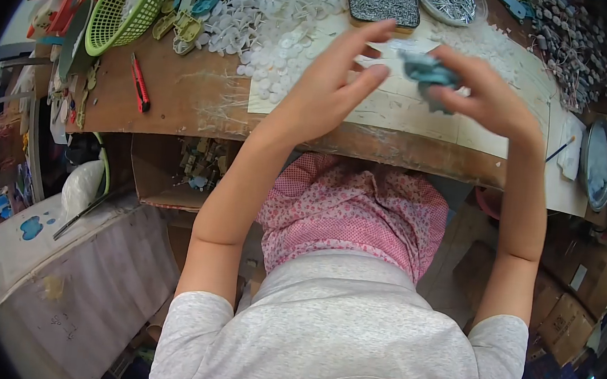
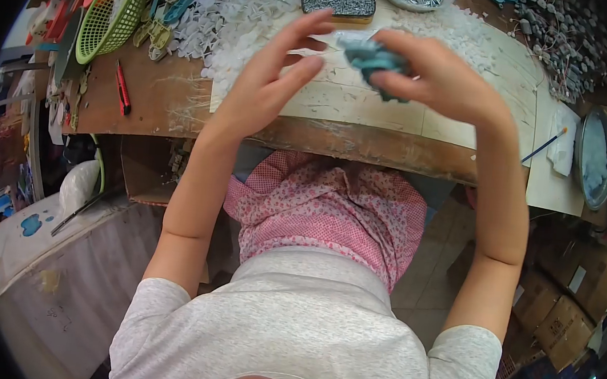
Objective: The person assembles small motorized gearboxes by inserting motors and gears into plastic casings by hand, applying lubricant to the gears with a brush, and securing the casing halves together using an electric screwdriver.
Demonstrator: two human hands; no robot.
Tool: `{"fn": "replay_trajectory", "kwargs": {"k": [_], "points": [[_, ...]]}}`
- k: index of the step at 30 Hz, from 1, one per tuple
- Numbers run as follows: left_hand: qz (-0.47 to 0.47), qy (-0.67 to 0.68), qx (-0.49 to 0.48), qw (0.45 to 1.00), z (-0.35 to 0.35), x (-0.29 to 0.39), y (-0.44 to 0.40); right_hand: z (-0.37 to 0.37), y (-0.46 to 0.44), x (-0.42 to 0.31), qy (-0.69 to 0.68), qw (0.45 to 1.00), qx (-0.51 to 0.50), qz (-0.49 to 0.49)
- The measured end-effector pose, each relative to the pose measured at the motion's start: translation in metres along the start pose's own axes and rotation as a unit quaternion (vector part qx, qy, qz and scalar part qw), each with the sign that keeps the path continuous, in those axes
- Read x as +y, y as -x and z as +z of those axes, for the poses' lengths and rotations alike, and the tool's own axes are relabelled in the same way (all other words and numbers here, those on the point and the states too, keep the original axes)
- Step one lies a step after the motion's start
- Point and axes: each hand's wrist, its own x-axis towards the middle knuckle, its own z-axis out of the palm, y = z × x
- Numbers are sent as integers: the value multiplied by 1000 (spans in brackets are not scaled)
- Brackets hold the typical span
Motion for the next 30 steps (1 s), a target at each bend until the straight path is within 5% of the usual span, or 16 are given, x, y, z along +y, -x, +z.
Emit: {"fn": "replay_trajectory", "kwargs": {"k": [2,3,7,9,13,21,26,30], "points": [[-78,-28,-144,986,3,-11,-8,14,-6,2,84,996,-15,12],[6,-86,-126,988,7,-16,-11,22,-8,6,65,998,26,-1],[33,-236,-101,966,4,-19,-20,32,1,5,61,984,144,82],[189,-384,-64,901,5,-25,-23,43,7,13,142,967,209,35],[214,-380,-83,896,10,-33,-20,58,25,-1,263,919,294,30],[165,-331,-145,918,5,-30,-22,65,46,-11,280,917,269,88],[149,-319,-157,923,5,-27,-24,73,25,-13,247,945,197,-85],[142,-314,-164,924,3,-24,-20,59,13,-9,204,944,231,-121]]}}
